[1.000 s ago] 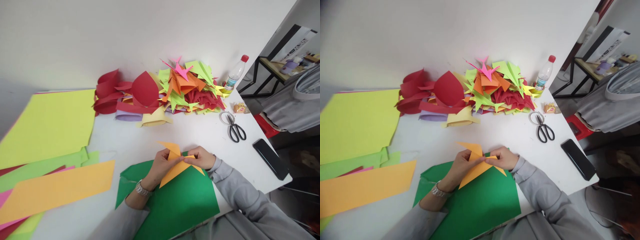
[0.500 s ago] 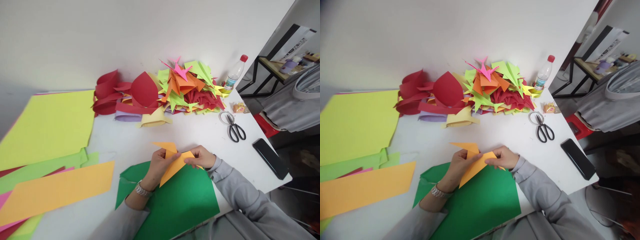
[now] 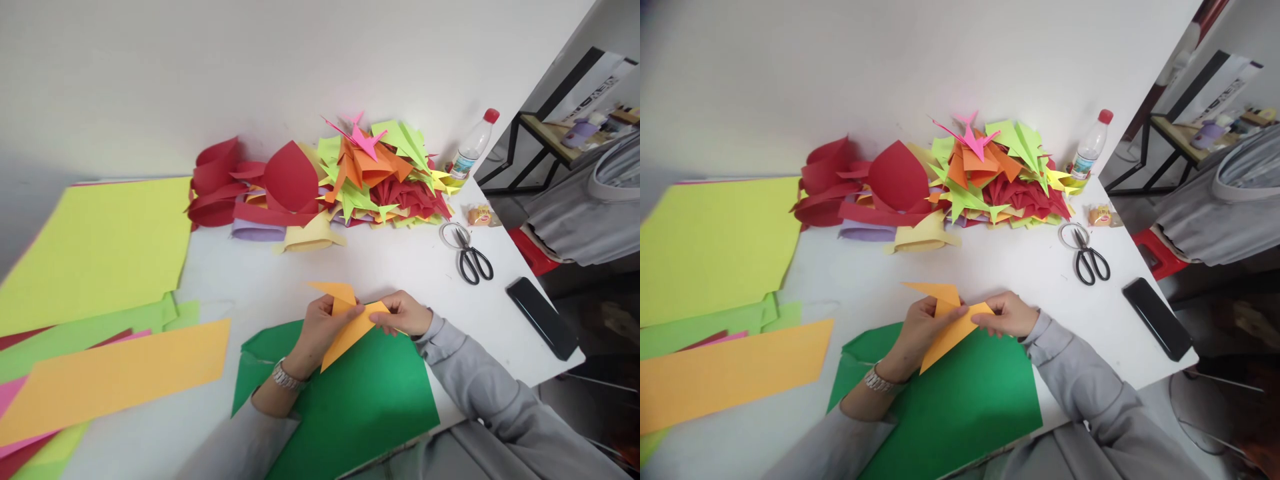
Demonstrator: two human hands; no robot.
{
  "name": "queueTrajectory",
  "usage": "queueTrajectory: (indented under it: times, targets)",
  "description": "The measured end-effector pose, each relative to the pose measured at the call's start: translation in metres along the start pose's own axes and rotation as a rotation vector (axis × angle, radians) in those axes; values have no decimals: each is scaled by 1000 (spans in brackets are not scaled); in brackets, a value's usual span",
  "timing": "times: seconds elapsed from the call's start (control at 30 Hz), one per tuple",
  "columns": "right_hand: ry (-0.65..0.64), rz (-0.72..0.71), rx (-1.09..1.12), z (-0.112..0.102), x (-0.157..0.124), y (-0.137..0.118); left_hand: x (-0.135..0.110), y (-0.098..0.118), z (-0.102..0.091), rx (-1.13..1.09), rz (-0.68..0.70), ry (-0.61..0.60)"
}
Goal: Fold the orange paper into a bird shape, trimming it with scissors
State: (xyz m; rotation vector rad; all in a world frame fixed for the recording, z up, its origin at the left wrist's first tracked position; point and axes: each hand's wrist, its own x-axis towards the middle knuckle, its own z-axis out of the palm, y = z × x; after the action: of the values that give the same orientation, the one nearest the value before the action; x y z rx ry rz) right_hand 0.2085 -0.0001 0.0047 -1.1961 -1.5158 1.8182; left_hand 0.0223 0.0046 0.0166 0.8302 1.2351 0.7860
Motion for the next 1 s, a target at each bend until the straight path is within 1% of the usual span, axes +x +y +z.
queueTrajectory:
  times: [0.27,0.53,0.83,1.0]
  targets:
    - [43,-54,11,2,1,-1,-1,0,0,25,35,11]
    - [3,-29,60,0,-1,-1,-4,-1,-2,48,14,-19]
    - [59,-66,74,-1,0,6,-3,-5,-2,50,36,-26]
    - [24,-81,36,-2,1,4,-2,-7,-4,13,36,-53]
